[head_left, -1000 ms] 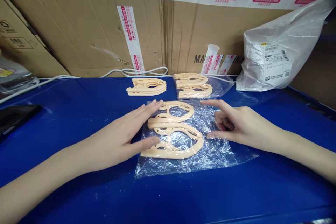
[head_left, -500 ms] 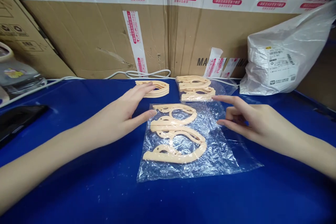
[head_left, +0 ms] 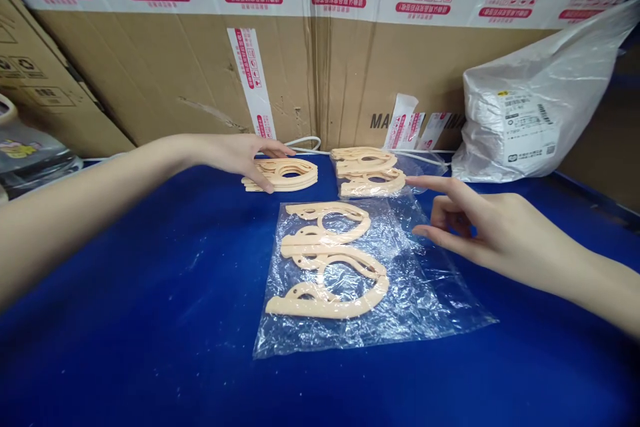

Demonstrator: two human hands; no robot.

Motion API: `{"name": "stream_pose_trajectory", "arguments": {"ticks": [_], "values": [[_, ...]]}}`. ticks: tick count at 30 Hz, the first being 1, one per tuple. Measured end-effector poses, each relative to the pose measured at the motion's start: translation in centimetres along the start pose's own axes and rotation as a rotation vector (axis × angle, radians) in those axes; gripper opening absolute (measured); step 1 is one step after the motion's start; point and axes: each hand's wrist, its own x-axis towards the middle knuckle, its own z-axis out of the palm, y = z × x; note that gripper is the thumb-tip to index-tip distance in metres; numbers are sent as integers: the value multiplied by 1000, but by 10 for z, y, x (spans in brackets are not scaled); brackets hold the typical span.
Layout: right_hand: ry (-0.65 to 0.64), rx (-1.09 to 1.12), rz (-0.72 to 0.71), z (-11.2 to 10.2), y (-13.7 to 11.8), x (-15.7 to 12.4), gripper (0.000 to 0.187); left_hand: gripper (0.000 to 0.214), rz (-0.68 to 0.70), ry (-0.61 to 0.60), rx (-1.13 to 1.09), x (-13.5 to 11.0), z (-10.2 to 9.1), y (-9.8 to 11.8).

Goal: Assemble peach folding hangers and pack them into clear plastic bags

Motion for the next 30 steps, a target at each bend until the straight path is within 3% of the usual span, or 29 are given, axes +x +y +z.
{"name": "stream_pose_trajectory", "arguments": {"ticks": [3, 8, 12, 14, 17, 22, 26, 30], "values": [[-5, 4, 39, -1, 4, 1, 53, 79, -7, 44, 10, -3, -2, 7], [31, 186, 165, -4, 3, 3, 51, 74, -62, 308, -42, -22, 5, 45], [18, 623, 287, 0, -6, 2, 48, 75, 124, 474, -168, -48, 37, 95], [-68, 887, 324, 2, -11, 0, 46, 66, 345, 518, -166, -62, 58, 118], [-243, 1103, 335, 4, -19, -5, 36, 66, 439, 547, -129, -77, 82, 140], [-400, 1181, 352, 1, -26, -6, 21, 66, 445, 567, -79, -81, 96, 140], [-401, 1252, 382, 6, -21, -2, 24, 62, 393, 593, -52, -72, 102, 124], [-340, 1338, 503, 13, -19, 1, 31, 53, 391, 598, -25, -65, 108, 113]]}}
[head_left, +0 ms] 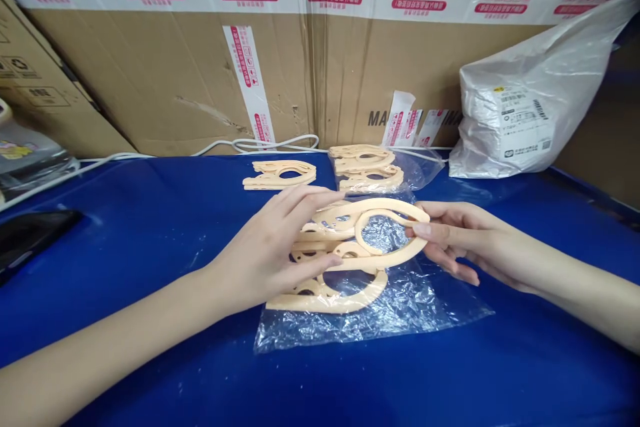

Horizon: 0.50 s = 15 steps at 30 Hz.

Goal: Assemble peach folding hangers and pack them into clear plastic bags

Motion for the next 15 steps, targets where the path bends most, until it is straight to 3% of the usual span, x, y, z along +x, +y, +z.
{"name": "stream_pose_trajectory", "arguments": {"ticks": [5, 10, 15], "values": [[54, 115, 43, 5, -1, 2, 29, 79, 70, -7, 91, -3, 4, 0], [18, 163, 33, 6, -2, -2, 28, 66, 103, 35, 217, -4, 5, 3], [6, 154, 20, 5, -2, -3, 25, 78, 96, 65, 178, -5, 4, 3]]}}
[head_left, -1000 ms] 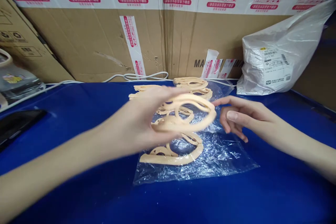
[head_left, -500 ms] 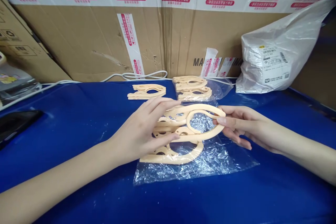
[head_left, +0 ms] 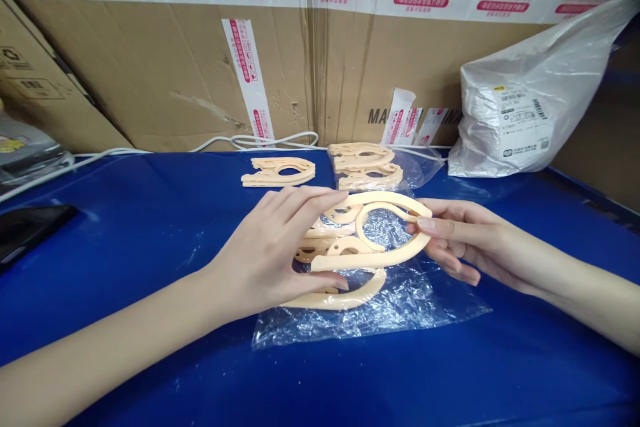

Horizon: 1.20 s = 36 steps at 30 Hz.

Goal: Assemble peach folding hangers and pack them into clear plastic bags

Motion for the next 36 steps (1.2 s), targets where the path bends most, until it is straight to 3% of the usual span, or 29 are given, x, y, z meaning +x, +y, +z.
{"name": "stream_pose_trajectory", "arguments": {"ticks": [4, 7, 9, 12, 15, 23, 27, 32, 34, 36], "values": [[3, -37, -21, 0, -1, 1, 25, 69, -77, 8, -92, -1, 1, 1], [64, -245, -116, -1, 1, 1, 29, 68, -127, 12, -161, -1, 2, 4], [143, -514, -287, -1, 4, 0, 44, 68, -147, 17, -192, -2, 3, 8], [154, -921, -529, -3, 8, -3, 85, 66, -159, 10, -225, -2, 3, 15], [90, -1093, -620, -4, 9, -6, 94, 63, -174, -9, -291, -1, 2, 21], [56, -1002, -477, -1, 4, -9, 88, 63, -260, -36, -463, 3, 3, 22], [88, -988, -450, -7, -4, -10, 84, 83, -243, -72, -347, 6, 4, 11], [292, -1096, -437, -39, -32, -15, 86, 58, -292, -147, -173, 5, 7, -14], [358, -1158, -350, -55, -43, -20, 85, 56, -308, -194, -150, 4, 8, -20], [342, -1132, -237, -70, -50, -26, 85, 58, -302, -244, -125, 5, 8, -21]]}}
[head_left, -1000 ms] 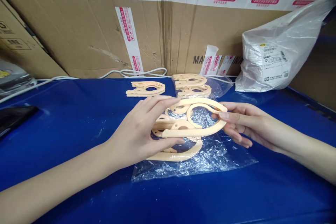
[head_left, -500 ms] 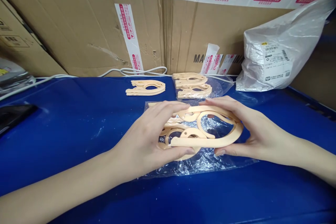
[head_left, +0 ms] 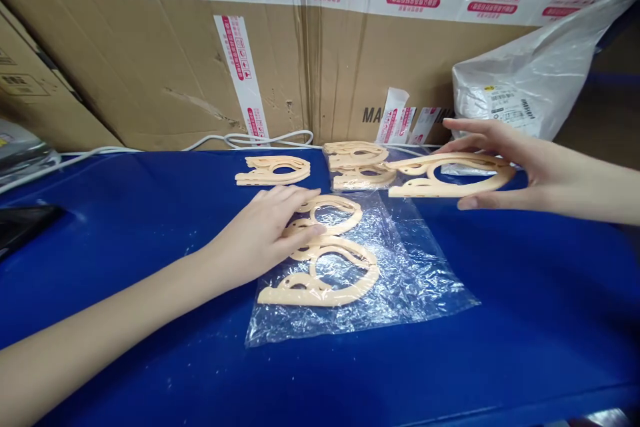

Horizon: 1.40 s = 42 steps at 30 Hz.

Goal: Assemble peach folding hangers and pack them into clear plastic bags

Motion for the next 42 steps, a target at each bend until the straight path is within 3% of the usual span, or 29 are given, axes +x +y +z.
{"name": "stream_pose_trajectory", "arguments": {"ticks": [3, 7, 13, 22, 31, 38, 42], "values": [[-177, 119, 112, -11, 12, -5, 89, 60, -3, -70, 58, 1, -1, 3], [-344, 161, 218, -10, 20, -11, 84, 64, -4, -106, 62, 2, -3, 5], [-441, 104, 129, 10, 13, -7, 79, 76, 2, -97, 29, 3, -1, 1], [-266, -125, -92, 28, 8, 4, 77, 84, -37, -145, -44, 3, 0, -2], [-134, -249, -56, 9, 18, 4, 78, 79, -25, -145, -56, 1, 0, -3], [-201, -257, -87, 11, 12, -2, 82, 77, -8, -115, -63, 0, 3, -5], [-289, -91, -11, 14, 8, -5, 82, 74, 2, -125, -67, -1, 2, -3]]}}
